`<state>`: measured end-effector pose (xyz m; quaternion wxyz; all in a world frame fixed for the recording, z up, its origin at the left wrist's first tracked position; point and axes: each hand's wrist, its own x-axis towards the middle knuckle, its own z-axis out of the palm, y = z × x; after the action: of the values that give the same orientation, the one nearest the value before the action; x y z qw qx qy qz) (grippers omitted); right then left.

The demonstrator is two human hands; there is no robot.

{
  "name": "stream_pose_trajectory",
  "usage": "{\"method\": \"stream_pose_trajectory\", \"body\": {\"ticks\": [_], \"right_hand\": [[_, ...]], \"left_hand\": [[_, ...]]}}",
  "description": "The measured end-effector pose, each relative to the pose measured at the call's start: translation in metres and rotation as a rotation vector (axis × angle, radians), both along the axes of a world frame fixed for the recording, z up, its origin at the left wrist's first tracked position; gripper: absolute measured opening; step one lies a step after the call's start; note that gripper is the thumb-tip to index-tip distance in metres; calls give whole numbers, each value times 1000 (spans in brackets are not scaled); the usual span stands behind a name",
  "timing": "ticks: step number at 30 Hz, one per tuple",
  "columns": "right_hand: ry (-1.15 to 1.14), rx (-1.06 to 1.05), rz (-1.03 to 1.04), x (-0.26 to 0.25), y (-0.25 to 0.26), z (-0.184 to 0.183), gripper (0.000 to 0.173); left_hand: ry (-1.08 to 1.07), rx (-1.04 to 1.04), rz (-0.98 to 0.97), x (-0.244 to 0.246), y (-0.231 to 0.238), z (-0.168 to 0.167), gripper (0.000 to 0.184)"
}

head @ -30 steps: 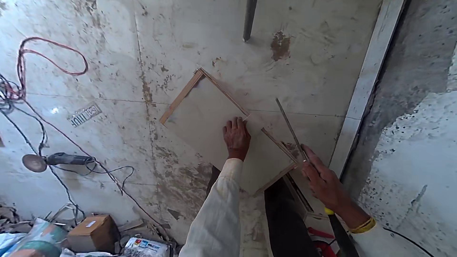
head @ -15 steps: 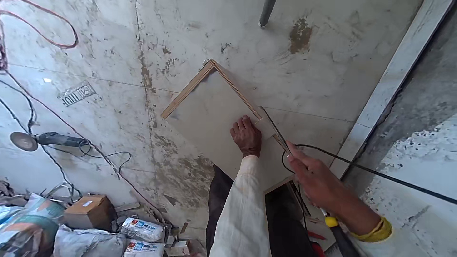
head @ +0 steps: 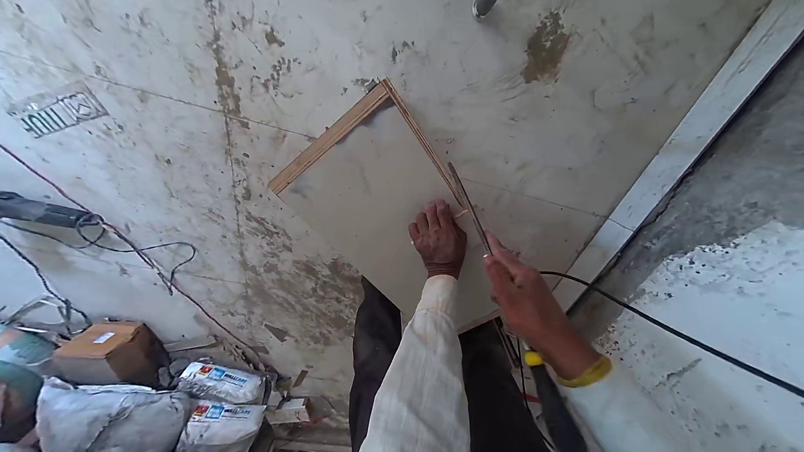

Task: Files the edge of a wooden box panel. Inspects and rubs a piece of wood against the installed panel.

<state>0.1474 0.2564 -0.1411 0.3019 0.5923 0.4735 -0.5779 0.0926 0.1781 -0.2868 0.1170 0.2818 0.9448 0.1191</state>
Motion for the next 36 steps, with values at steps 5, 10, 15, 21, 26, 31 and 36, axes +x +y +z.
{"method": "stream_pose_trajectory", "body": {"ticks": [5,10,15,21,26,31,36], "right_hand": [[-16,22,-27,-6,10,-2,50],[-71,62,115,-2,6,-6,52],[-75,45,168,-3,15,-44,54],[10,252,202,17,-24,-27,54],[8,122,140,27,-1,-14,52],[-47,39,176,45,-10,-39,54],[-85,121,-6,60,-1,-17,50]], "left_hand": [[-2,19,-4,-4,1,0,24],[43,30,5,-3,1,-3,21],[-7,-8,3,-1,0,1,25],[35,-11,3,1,-2,-3,25],[4,-12,-5,1,0,1,25],[-51,-56,9,4,-7,6,26],[-7,-9,10,-5,1,-3,25]]}}
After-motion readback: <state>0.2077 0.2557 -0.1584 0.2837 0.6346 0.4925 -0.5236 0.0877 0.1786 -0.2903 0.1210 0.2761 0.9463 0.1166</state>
